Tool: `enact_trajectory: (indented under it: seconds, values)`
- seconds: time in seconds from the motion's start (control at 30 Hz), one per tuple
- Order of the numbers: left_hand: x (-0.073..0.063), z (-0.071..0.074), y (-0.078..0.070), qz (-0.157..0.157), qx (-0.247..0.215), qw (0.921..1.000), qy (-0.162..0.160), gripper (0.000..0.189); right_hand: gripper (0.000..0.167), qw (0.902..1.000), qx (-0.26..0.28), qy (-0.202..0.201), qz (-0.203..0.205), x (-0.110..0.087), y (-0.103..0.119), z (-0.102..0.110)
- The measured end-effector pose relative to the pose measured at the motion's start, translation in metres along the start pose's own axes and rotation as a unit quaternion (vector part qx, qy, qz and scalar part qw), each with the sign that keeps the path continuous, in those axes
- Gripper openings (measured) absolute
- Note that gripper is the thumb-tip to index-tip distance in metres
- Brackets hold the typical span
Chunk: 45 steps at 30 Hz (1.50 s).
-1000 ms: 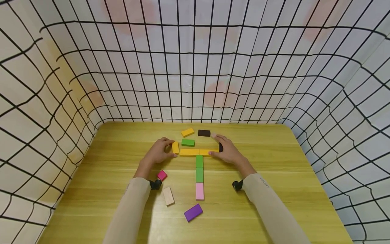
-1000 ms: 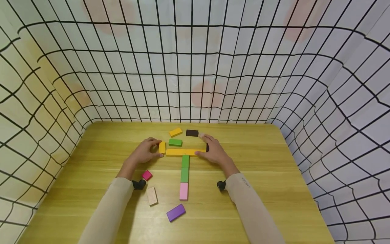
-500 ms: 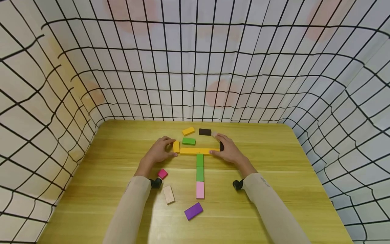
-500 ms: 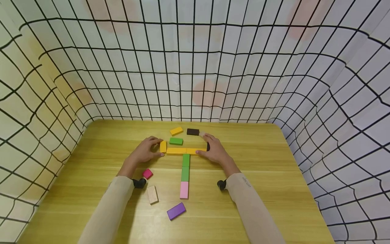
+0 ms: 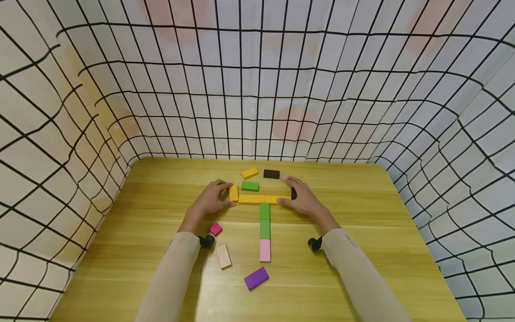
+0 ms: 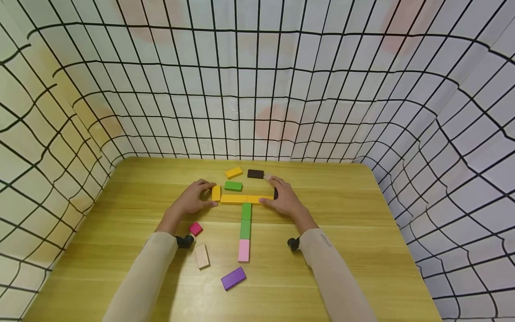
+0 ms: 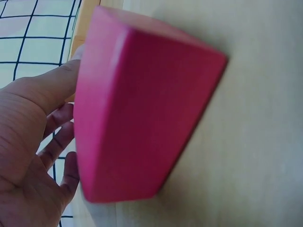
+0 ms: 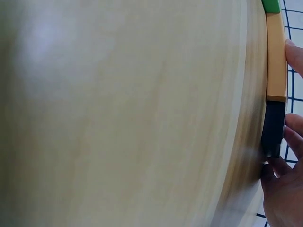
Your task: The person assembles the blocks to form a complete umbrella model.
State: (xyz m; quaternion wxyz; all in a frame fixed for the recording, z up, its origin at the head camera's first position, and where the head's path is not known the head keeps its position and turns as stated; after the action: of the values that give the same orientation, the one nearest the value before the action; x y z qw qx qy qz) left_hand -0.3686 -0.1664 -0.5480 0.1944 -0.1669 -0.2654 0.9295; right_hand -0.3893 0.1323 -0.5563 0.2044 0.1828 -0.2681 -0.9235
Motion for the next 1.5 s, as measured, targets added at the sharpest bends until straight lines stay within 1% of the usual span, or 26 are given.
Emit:
enact_trajectory:
  seconds: [0.2, 0.27, 0.33, 0.5, 0.57, 0.63, 0.77, 0.87, 1.0, 1.2, 1.5]
  values:
    - [0.0, -0.003, 0.001, 0.017, -0.011, 0.9997, 0.014, 0.083, 0.095, 1.0, -0.005, 0.003, -0.005, 0.001, -0.003, -0.001]
    - [0.0, -0.004, 0.001, 0.016, -0.014, 0.9997, 0.015, 0.086, 0.095, 1.0, -0.005, 0.002, -0.005, 0.0, -0.004, -0.001]
    - [0.001, -0.001, -0.001, 0.009, -0.013, 0.9999, 0.002, 0.085, 0.095, 1.0, -0.003, 0.0, -0.005, 0.001, -0.005, -0.001]
    - [0.002, 0.009, -0.011, -0.009, -0.022, 0.9986, -0.047, 0.072, 0.095, 1.0, -0.002, -0.003, -0.004, 0.001, -0.007, -0.001]
    - [0.005, 0.012, -0.014, -0.012, -0.025, 0.998, -0.056, 0.069, 0.096, 1.0, -0.005, -0.003, -0.003, 0.001, -0.007, -0.001]
    - [0.008, 0.014, -0.018, -0.016, -0.028, 0.9977, -0.059, 0.068, 0.096, 1.0, -0.006, -0.004, -0.003, 0.001, -0.008, -0.001]
    - [0.015, 0.016, -0.028, -0.029, -0.034, 0.9981, -0.043, 0.067, 0.097, 1.0, -0.004, -0.005, -0.003, 0.001, -0.009, 0.0]
    - [0.023, 0.016, -0.034, -0.039, -0.032, 0.9983, -0.028, 0.063, 0.097, 1.0, -0.005, -0.005, -0.003, 0.001, -0.009, 0.0]
    - [0.034, 0.012, -0.037, -0.045, -0.026, 0.9984, -0.022, 0.055, 0.096, 1.0, -0.004, -0.004, -0.004, 0.001, -0.009, 0.0]
    - [0.047, 0.003, -0.038, -0.039, -0.01, 0.9992, -0.009, 0.049, 0.096, 1.0, 0.004, 0.001, -0.002, 0.002, -0.008, -0.002]
    - [0.056, -0.001, -0.039, -0.026, 0.014, 0.9995, 0.013, 0.048, 0.096, 1.0, 0.007, 0.0, -0.002, 0.003, -0.008, -0.004]
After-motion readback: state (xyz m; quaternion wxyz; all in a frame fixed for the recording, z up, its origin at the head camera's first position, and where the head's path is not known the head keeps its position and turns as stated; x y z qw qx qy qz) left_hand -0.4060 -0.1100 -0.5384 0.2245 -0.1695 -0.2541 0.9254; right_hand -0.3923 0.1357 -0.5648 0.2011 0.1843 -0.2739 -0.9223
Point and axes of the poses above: each hand's wrist, its own x-axis towards the middle knuckle, its own z-axis out of the back of the hand, y = z × x, the point moved 8 cm from there along x, towards the middle knuckle, and after that the axes turned 12 degrees about y, right-handed, at the moved point
